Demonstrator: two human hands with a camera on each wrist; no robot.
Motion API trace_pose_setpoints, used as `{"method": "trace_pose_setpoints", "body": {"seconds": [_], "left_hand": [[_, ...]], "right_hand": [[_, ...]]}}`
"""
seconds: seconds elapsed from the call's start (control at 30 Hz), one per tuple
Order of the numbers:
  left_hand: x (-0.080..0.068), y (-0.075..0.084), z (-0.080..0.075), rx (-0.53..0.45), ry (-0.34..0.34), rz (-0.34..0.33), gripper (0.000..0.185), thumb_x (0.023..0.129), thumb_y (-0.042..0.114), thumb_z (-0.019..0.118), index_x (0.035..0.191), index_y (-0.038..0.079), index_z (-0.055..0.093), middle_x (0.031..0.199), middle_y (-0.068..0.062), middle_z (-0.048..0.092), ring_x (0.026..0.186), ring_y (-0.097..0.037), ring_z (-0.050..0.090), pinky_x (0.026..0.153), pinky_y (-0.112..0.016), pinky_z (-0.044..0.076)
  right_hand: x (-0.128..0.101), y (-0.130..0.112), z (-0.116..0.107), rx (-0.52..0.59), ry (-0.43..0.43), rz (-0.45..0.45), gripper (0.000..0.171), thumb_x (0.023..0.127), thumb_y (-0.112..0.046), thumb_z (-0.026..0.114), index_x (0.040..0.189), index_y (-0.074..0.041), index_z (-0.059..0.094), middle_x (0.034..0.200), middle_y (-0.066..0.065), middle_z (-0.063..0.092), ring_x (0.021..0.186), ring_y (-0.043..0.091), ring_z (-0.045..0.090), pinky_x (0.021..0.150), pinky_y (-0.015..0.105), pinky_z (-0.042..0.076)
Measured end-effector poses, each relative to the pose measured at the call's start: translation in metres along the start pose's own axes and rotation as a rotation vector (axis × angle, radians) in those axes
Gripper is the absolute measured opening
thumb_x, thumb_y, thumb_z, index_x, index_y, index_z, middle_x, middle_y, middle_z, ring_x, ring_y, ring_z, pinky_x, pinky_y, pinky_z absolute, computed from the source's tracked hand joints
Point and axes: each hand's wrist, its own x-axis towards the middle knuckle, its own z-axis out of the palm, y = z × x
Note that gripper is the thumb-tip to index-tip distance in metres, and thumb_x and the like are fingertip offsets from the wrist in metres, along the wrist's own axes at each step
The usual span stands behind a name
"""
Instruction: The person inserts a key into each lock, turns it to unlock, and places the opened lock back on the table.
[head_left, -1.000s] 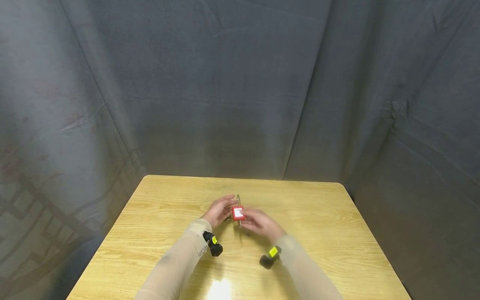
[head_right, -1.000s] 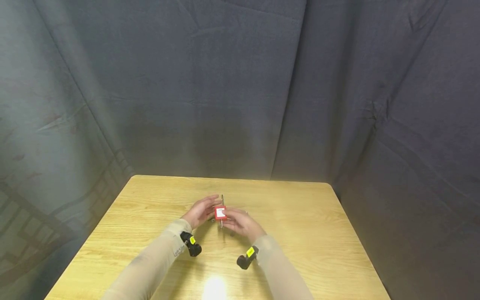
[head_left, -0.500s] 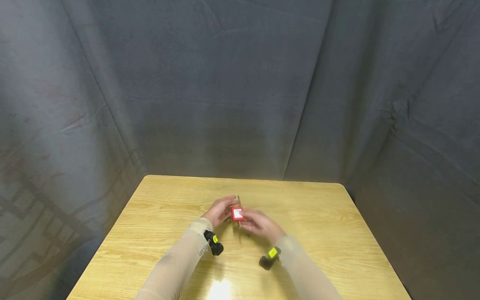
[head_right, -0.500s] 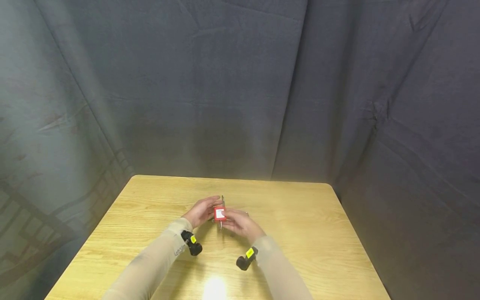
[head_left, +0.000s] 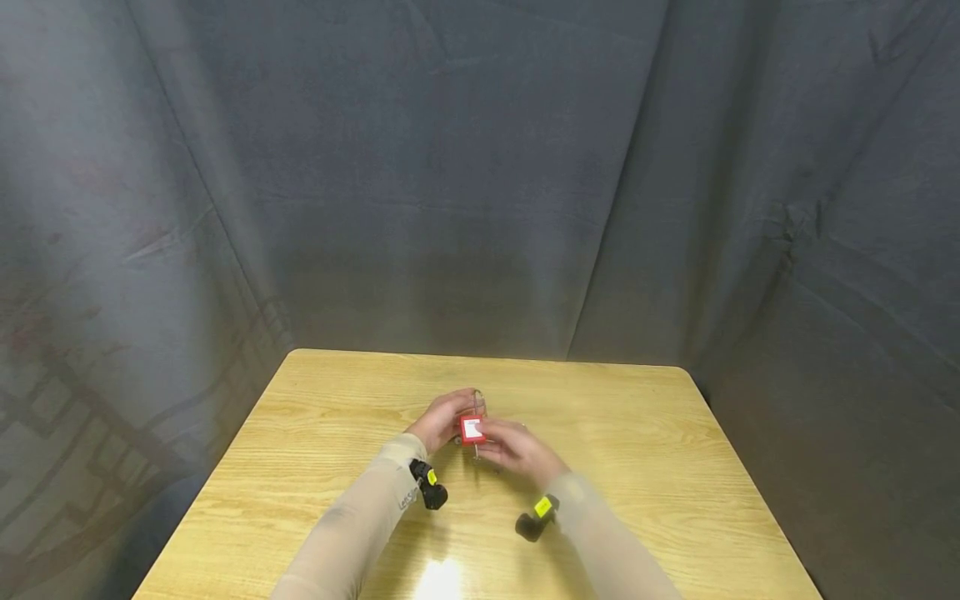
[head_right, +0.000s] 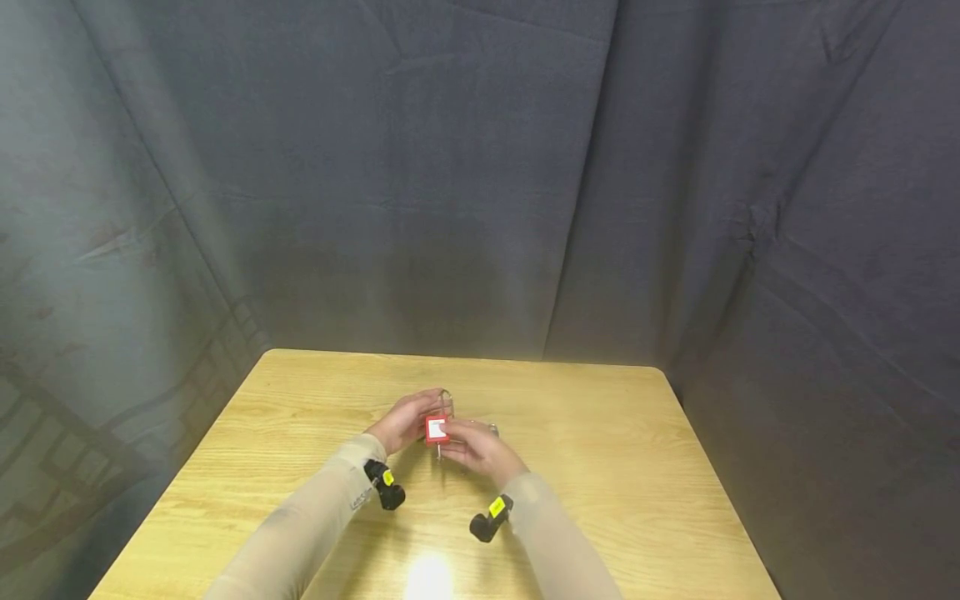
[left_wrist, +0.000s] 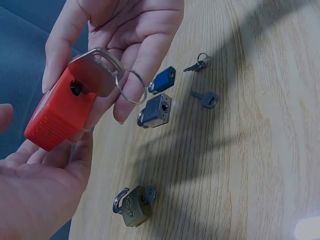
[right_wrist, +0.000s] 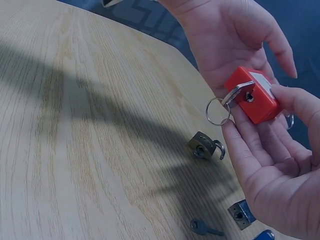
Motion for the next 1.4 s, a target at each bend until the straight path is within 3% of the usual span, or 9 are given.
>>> {"method": "trace_pose_setpoints", "body": {"seconds": [0.17,0.47,0.6,0.97,1.4], "left_hand": [[0.0008,0.0015,-0.0006,-0.028,-0.048,0.026,0.056,0.103,0.02,0.041,0.151,0.0,0.021,0.149,-0.022,0.039,0.136,-0.034,0.042,0.114,-0.05,0.029],[0.0017,0.0019,-0.0025,-0.033,-0.077,0.052,0.057,0.103,0.021,0.041,0.152,0.001,0.02,0.149,-0.02,0.039,0.136,-0.032,0.042,0.113,-0.051,0.031],[0.002,0.0023,-0.0027,-0.072,-0.081,0.043,0.055,0.103,0.02,0.041,0.152,0.004,0.022,0.15,-0.02,0.039,0.137,-0.033,0.04,0.114,-0.051,0.03],[0.0038,0.0018,-0.0061,-0.067,-0.098,0.043,0.055,0.104,0.021,0.04,0.152,0.003,0.022,0.15,-0.019,0.038,0.138,-0.033,0.039,0.114,-0.051,0.028],[-0.0006,0.0001,-0.0089,-0.055,-0.04,0.023,0.051,0.104,0.023,0.04,0.148,0.0,0.031,0.15,-0.019,0.039,0.138,-0.034,0.038,0.115,-0.049,0.029]], "right_hand": [[-0.0002,-0.0005,0.0005,0.009,-0.011,-0.004,0.054,0.096,-0.012,0.057,0.141,0.009,0.036,0.124,0.021,0.061,0.101,0.022,0.068,0.102,0.039,0.046],[-0.0002,-0.0037,0.0011,-0.001,-0.013,-0.003,0.055,0.097,-0.013,0.056,0.143,0.008,0.034,0.13,0.023,0.056,0.103,0.022,0.067,0.111,0.044,0.036],[0.0005,-0.0038,0.001,-0.01,-0.015,-0.005,0.055,0.097,-0.013,0.055,0.143,0.008,0.033,0.131,0.023,0.055,0.103,0.021,0.066,0.111,0.044,0.036],[0.0013,-0.0034,-0.0001,-0.018,-0.009,-0.001,0.056,0.096,-0.013,0.056,0.143,0.008,0.034,0.13,0.023,0.056,0.101,0.021,0.067,0.109,0.043,0.039],[0.0018,-0.0022,-0.0016,-0.008,-0.023,-0.003,0.058,0.097,-0.013,0.056,0.143,0.01,0.029,0.129,0.023,0.056,0.102,0.022,0.067,0.111,0.044,0.035]]}}
